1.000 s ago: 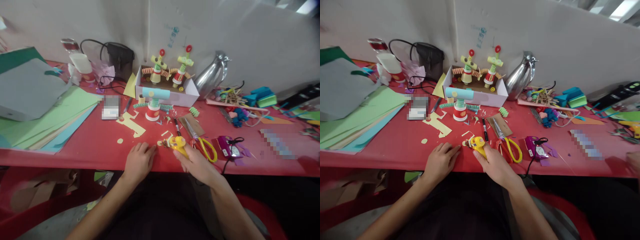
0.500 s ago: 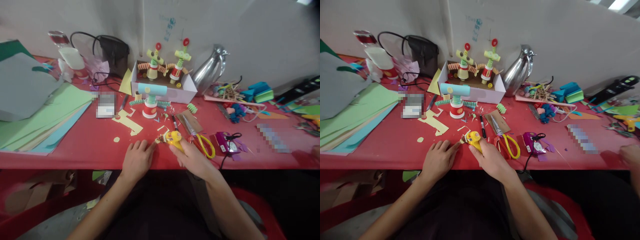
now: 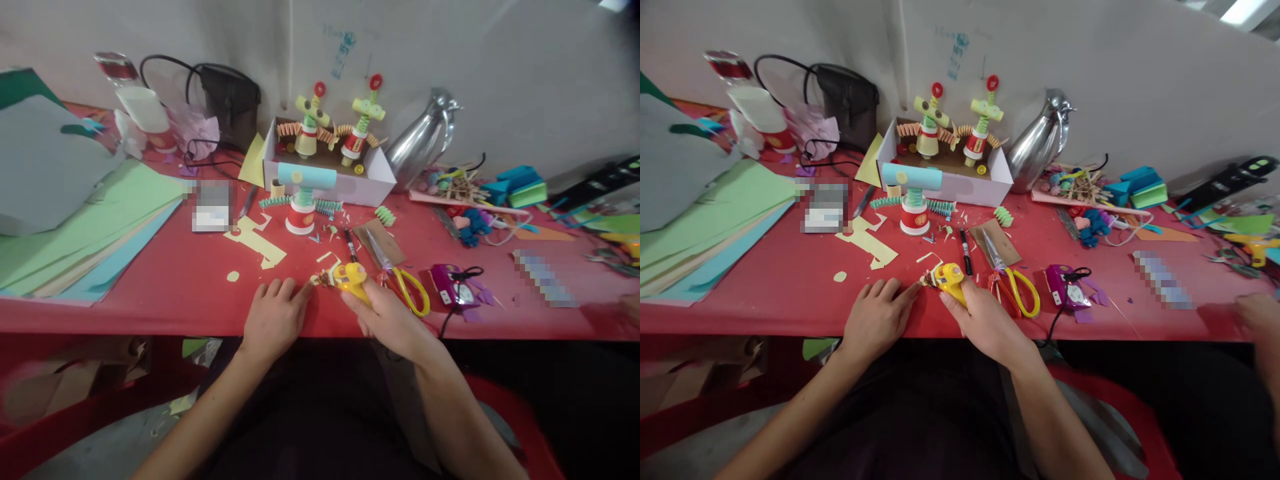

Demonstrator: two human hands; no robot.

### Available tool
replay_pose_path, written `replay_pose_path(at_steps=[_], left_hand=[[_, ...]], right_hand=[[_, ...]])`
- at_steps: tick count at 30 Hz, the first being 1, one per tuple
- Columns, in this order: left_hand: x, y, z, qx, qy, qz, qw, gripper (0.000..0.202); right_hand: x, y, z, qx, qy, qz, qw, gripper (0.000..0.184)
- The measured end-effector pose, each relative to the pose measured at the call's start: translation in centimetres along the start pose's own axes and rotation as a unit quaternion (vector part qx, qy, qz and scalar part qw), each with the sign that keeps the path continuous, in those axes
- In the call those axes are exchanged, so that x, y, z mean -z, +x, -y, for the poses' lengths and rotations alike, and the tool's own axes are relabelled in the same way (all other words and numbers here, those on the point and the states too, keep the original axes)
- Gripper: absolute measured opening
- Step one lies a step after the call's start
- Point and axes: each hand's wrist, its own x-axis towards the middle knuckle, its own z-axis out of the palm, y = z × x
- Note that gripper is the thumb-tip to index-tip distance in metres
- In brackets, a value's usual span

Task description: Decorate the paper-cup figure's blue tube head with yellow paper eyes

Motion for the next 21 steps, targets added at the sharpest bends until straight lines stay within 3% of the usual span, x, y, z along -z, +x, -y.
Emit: replay_pose_path(at_steps=[21], left_hand=[[0.07, -0.05, 0.00, 0.001, -0.010, 0.017, 1.000, 0.040]], right_hand=[[-0.15, 0.03, 0.19, 0.011, 0.005, -0.002, 1.000, 0.026]])
